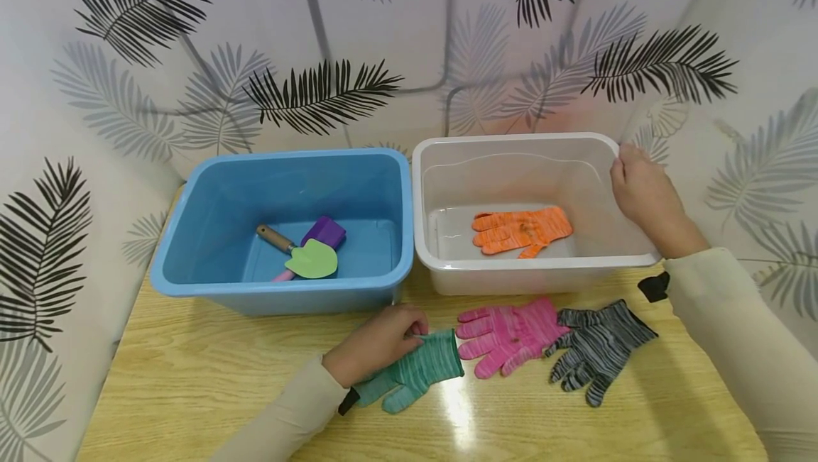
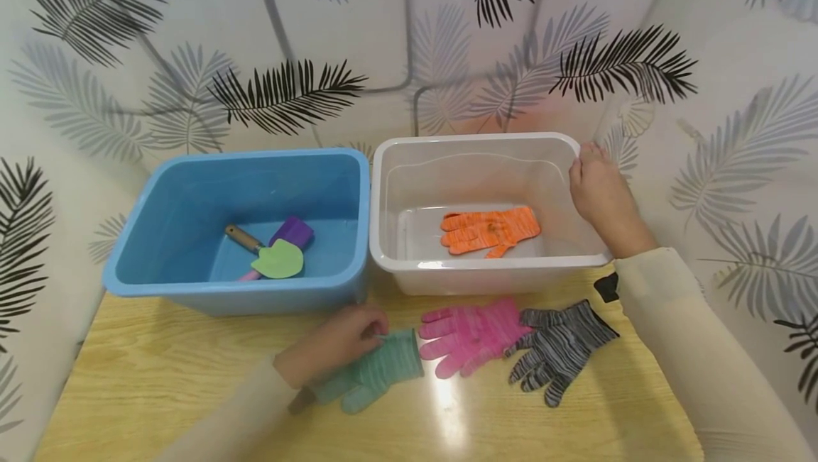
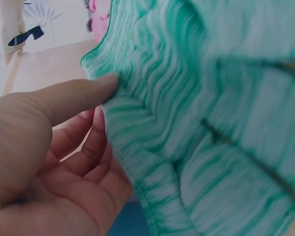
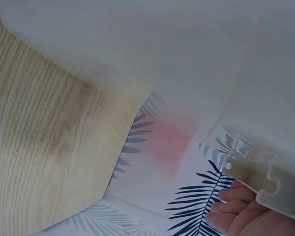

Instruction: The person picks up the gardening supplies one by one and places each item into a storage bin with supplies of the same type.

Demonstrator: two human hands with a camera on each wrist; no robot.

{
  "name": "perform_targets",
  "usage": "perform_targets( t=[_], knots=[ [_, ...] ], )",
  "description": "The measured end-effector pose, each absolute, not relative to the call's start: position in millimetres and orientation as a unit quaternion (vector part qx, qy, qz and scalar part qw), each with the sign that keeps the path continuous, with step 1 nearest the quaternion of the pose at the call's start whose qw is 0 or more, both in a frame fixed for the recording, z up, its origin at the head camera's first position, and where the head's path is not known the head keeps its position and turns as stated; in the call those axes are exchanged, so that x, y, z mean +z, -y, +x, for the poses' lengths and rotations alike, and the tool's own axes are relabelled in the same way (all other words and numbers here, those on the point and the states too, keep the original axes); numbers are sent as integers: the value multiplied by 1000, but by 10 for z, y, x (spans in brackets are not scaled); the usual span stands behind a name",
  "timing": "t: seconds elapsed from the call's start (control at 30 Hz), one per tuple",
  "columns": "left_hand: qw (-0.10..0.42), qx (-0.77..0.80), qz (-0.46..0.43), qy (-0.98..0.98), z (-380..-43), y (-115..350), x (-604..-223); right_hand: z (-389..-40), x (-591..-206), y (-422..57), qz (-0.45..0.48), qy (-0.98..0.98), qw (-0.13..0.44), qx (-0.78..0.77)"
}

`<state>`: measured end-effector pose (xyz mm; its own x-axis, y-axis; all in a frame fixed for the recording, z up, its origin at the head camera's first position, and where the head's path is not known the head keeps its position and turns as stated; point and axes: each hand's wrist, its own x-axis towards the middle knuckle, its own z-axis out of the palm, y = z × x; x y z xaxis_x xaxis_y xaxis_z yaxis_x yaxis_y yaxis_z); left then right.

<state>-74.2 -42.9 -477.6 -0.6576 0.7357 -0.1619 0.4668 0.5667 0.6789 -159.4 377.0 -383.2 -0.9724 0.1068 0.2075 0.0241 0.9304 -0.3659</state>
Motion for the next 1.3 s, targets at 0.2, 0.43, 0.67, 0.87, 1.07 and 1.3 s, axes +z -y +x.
perform_targets(
  t=[0.2,0.43,0.67,0.87,1.07,1.3],
  knots=[
    [238,332,339,-847,-759,463,-4703,-1585,-3845,-3780,-34,976,111,184],
    [251,388,355,-813,-750,439,-4573,-1580,-3835,-3785,-34,976,111,185],
    [245,489,336,-767,-684,375,-4422,-1583,-3832,-3781,-38,977,108,182],
    [247,570,299,-724,-629,309,-4294,-1595,-3818,-3772,-33,976,117,183],
    [270,629,254,-683,-540,267,-3992,-1599,-3818,-3764,-37,975,115,187],
    [290,653,223,-663,-546,227,-4062,-1577,-3835,-3772,-40,975,109,190]
  ],
)
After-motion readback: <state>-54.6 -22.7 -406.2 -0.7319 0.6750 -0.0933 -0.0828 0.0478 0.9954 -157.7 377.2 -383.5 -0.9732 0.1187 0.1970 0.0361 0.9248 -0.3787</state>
